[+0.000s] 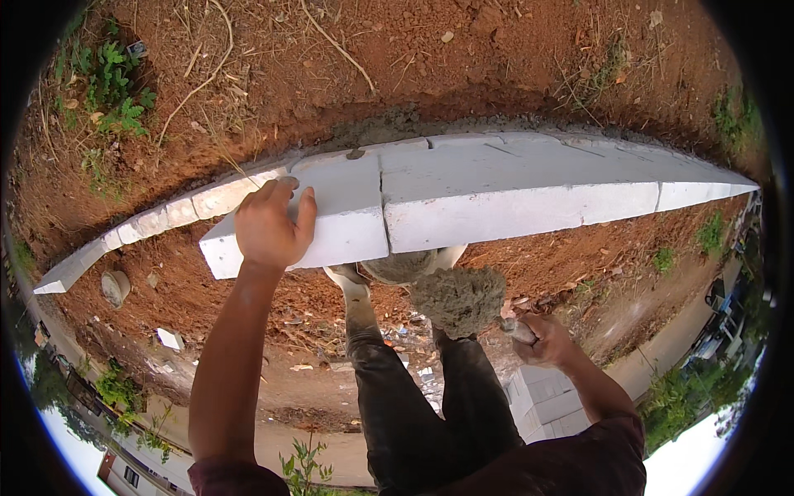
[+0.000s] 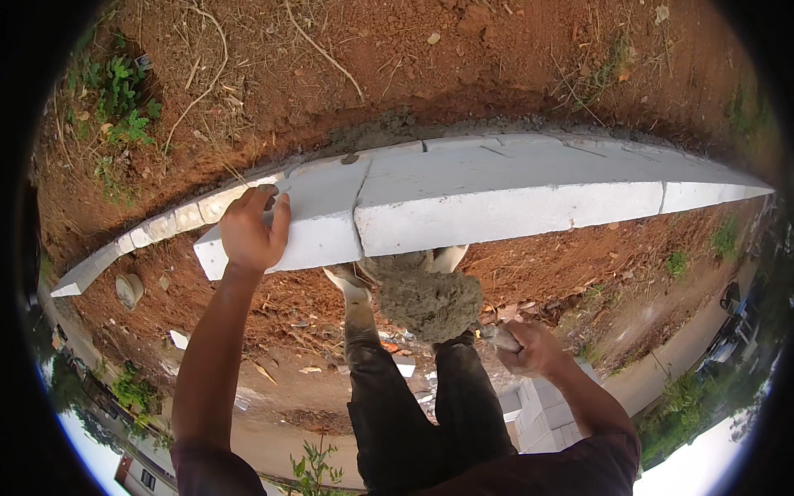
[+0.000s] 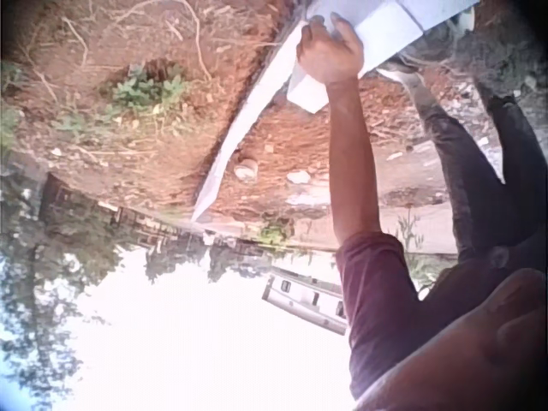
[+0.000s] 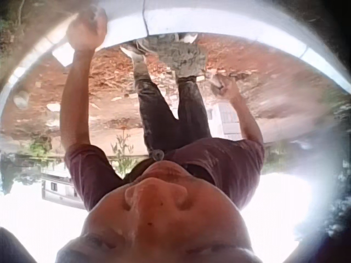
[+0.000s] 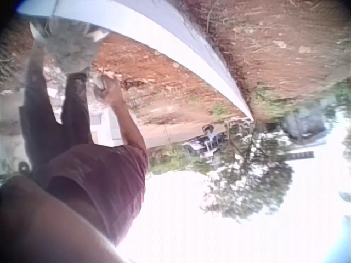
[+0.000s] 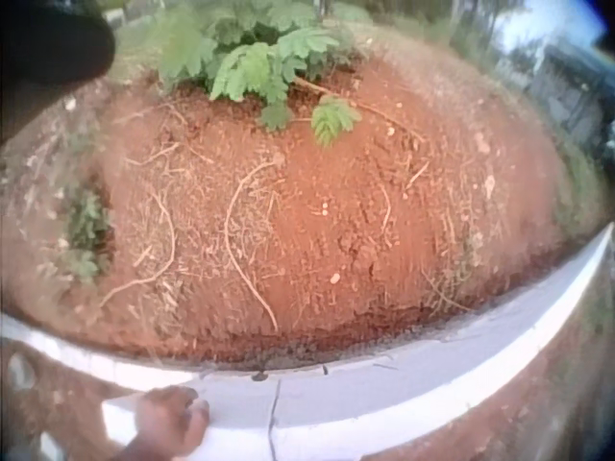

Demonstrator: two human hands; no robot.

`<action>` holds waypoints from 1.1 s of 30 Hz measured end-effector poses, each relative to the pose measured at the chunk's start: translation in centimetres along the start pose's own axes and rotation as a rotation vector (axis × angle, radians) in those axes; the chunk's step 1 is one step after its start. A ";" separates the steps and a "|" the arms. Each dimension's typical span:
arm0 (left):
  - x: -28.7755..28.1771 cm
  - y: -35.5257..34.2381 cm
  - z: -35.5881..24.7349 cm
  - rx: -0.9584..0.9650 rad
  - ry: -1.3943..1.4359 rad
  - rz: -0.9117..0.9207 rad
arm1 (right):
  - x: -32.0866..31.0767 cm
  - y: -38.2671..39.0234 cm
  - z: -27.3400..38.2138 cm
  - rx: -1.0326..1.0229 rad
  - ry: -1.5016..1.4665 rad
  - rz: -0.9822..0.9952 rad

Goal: The person places white concrete blocks along a trench and uses a trowel to apply mortar between them. The person scoops mortar from a bucket and spreads it along the joints of the blocks, then smooths the surface.

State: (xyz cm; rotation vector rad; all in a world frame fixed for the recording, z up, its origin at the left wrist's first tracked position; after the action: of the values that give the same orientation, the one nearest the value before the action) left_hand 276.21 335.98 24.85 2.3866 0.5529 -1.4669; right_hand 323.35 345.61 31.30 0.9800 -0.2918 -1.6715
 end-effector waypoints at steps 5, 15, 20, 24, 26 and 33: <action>-0.1 -0.1 0.0 0.009 0.007 -0.021 | -13.0 -1.6 3.4 -0.173 0.205 -0.163; -0.4 -0.3 -0.1 -0.013 0.022 0.017 | -23.7 -16.6 2.1 -0.277 1.100 -0.353; -0.2 -0.6 -0.4 -0.007 0.009 0.007 | -23.0 -20.0 0.8 -0.225 1.144 -0.296; -0.1 -0.3 0.0 0.006 -0.004 -0.019 | -22.6 -17.8 2.8 -0.161 1.004 -0.427; -0.1 -0.3 0.1 0.014 0.005 -0.027 | -22.6 -16.1 3.9 -0.056 0.885 -0.446; -0.2 -0.6 -0.3 0.021 0.021 0.050 | -16.7 -6.3 6.8 0.117 0.305 -0.601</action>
State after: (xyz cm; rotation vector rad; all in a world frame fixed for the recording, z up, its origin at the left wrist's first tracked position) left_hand 276.09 336.61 25.10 2.4163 0.4811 -1.4352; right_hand 314.66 360.76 39.09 1.4938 0.1285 -2.0127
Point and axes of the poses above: each hand's wrist, its own y-axis away from the middle knuckle, its own x-axis out of the palm, z = x × y, the point moved 3 cm from there along -y, towards the middle knuckle
